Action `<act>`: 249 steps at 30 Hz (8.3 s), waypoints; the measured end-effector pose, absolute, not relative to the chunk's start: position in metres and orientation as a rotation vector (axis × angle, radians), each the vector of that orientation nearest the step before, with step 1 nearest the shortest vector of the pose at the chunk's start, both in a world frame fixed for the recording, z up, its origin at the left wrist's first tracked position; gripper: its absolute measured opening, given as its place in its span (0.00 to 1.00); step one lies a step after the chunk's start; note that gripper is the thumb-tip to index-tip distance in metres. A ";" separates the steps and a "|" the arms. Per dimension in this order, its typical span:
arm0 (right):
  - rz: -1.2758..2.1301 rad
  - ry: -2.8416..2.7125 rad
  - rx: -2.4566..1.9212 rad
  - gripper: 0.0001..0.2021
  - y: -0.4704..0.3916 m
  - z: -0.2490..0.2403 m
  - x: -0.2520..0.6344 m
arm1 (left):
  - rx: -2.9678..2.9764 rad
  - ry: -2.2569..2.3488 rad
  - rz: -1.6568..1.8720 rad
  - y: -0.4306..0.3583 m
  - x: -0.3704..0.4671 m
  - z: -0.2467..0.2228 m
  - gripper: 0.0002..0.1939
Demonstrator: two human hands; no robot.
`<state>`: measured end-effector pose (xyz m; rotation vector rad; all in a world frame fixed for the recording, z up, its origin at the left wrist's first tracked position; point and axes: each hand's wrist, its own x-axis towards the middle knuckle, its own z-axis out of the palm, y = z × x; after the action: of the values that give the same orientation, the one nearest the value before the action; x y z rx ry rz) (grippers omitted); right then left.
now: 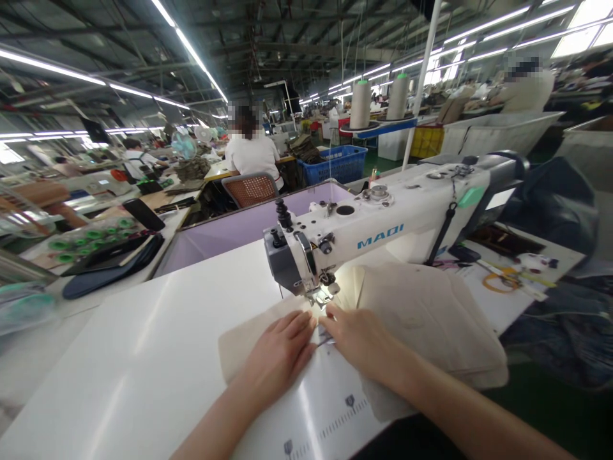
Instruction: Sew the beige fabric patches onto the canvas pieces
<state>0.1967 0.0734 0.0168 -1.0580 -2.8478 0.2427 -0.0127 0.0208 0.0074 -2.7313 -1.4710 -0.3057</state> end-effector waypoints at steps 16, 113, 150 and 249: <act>0.202 -2.843 -1.124 0.09 0.072 0.018 0.195 | -2.721 -1.520 -0.376 0.056 -0.027 0.012 0.16; 0.375 -2.798 -0.949 0.10 0.067 0.010 0.204 | -2.504 -1.719 -0.317 0.027 0.006 -0.006 0.18; 0.329 -2.812 -0.988 0.11 0.078 0.016 0.197 | -2.760 -1.458 -0.461 0.046 -0.018 0.012 0.17; 0.631 -2.669 -1.135 0.07 0.044 0.029 0.283 | -2.437 -1.695 -0.167 0.005 -0.009 -0.010 0.26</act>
<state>0.2829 0.0436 0.0293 -1.1354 -2.6685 0.6310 -0.0091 0.0049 -0.0105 -2.4367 -1.6948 -0.1668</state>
